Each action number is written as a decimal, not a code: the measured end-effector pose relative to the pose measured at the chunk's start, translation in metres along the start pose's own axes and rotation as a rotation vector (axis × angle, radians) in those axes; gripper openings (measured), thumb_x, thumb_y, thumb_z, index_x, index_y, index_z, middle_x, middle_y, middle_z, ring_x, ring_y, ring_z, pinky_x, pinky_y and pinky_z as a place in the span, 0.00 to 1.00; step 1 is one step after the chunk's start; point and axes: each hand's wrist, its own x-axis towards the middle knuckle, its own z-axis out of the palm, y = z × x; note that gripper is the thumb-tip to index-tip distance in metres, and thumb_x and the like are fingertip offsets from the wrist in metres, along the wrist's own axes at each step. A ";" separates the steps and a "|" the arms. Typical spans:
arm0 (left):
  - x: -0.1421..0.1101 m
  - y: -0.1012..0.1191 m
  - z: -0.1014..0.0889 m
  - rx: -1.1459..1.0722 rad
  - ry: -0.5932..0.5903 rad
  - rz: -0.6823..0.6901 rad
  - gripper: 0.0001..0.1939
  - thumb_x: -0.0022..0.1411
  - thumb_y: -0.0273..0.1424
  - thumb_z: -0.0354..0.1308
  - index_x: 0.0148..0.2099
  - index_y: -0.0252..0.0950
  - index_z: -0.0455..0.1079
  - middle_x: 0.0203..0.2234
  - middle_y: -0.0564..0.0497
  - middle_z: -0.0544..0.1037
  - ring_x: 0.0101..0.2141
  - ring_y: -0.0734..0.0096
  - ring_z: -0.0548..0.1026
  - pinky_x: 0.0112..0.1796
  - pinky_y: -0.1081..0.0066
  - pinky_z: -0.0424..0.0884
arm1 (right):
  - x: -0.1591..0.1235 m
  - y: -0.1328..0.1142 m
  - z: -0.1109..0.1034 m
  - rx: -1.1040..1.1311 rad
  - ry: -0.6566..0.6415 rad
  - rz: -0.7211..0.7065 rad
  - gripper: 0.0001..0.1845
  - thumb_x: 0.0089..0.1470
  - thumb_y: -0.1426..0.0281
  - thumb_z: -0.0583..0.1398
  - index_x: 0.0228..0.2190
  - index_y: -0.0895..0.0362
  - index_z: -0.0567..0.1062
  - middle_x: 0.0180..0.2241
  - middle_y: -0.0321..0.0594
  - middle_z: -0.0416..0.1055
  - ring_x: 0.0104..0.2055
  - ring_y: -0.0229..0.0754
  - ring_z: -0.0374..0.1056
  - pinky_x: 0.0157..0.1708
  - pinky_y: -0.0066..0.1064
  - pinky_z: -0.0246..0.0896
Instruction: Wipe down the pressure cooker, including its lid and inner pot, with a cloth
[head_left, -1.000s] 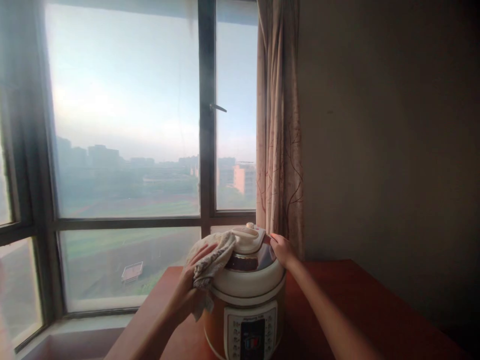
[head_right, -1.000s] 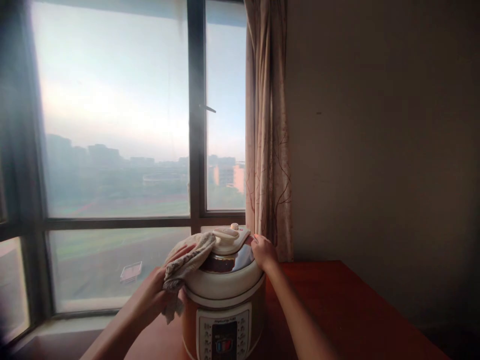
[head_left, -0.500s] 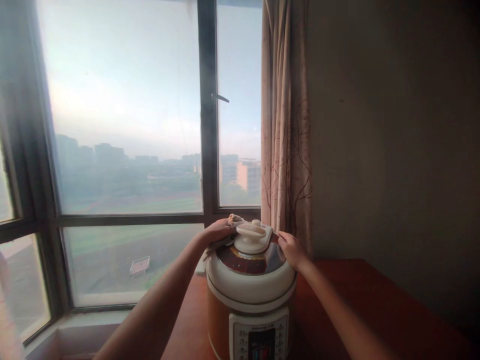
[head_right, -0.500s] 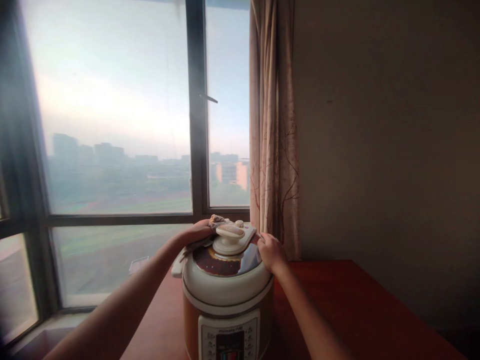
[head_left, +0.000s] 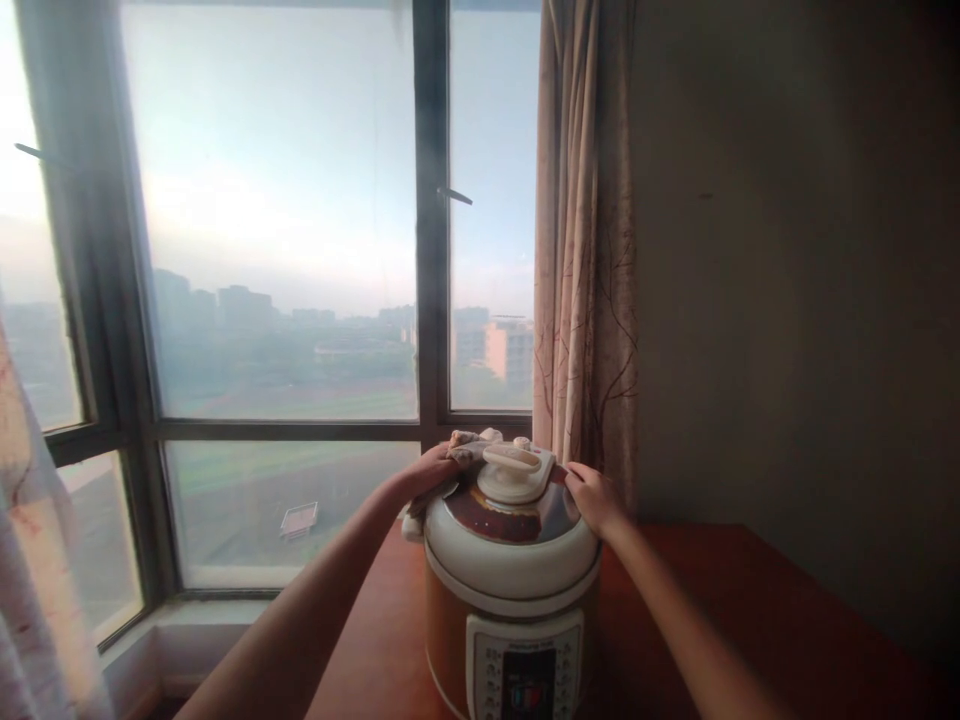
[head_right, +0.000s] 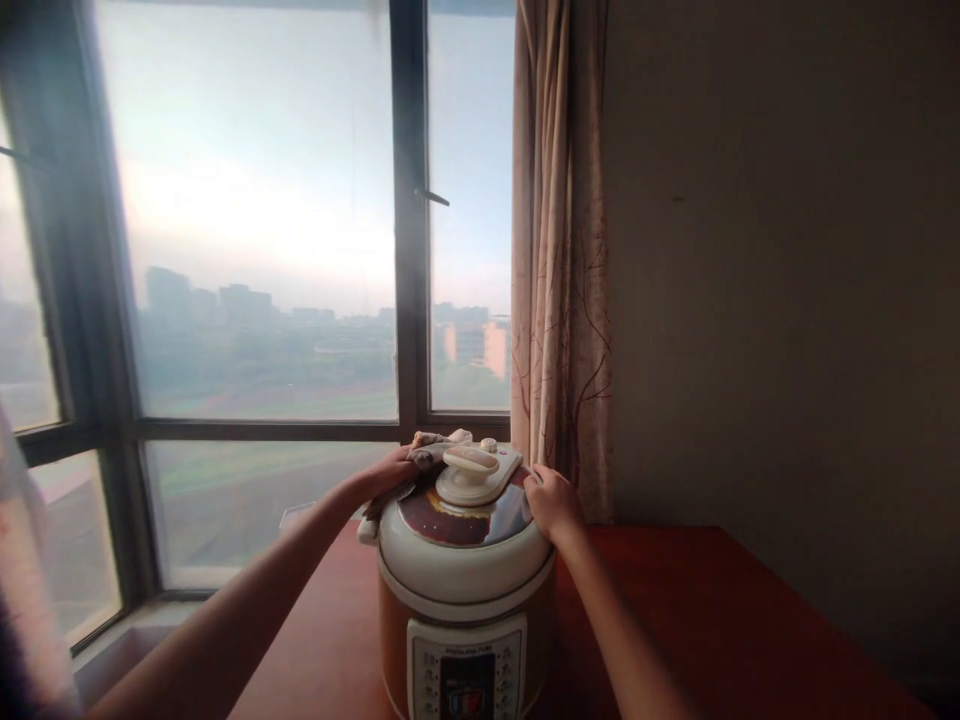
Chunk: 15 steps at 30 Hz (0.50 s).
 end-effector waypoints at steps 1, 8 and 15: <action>-0.005 -0.002 -0.003 0.031 -0.035 0.040 0.25 0.53 0.42 0.65 0.50 0.33 0.77 0.44 0.42 0.83 0.48 0.48 0.78 0.52 0.55 0.72 | 0.000 0.000 0.000 0.008 0.001 0.001 0.21 0.54 0.66 0.53 0.42 0.57 0.81 0.45 0.49 0.80 0.50 0.54 0.73 0.48 0.38 0.63; -0.105 -0.006 0.005 0.339 0.186 0.239 0.26 0.63 0.36 0.54 0.63 0.43 0.71 0.63 0.45 0.70 0.63 0.48 0.66 0.63 0.49 0.61 | 0.002 0.010 0.007 0.147 0.077 0.029 0.23 0.50 0.64 0.55 0.44 0.58 0.80 0.47 0.51 0.79 0.53 0.57 0.72 0.52 0.43 0.62; -0.197 -0.026 0.079 0.343 0.399 0.400 0.31 0.68 0.43 0.49 0.71 0.46 0.57 0.73 0.45 0.49 0.70 0.42 0.50 0.64 0.42 0.57 | 0.002 0.019 0.012 0.412 0.175 0.015 0.29 0.50 0.56 0.56 0.50 0.58 0.77 0.51 0.49 0.77 0.53 0.50 0.74 0.51 0.38 0.68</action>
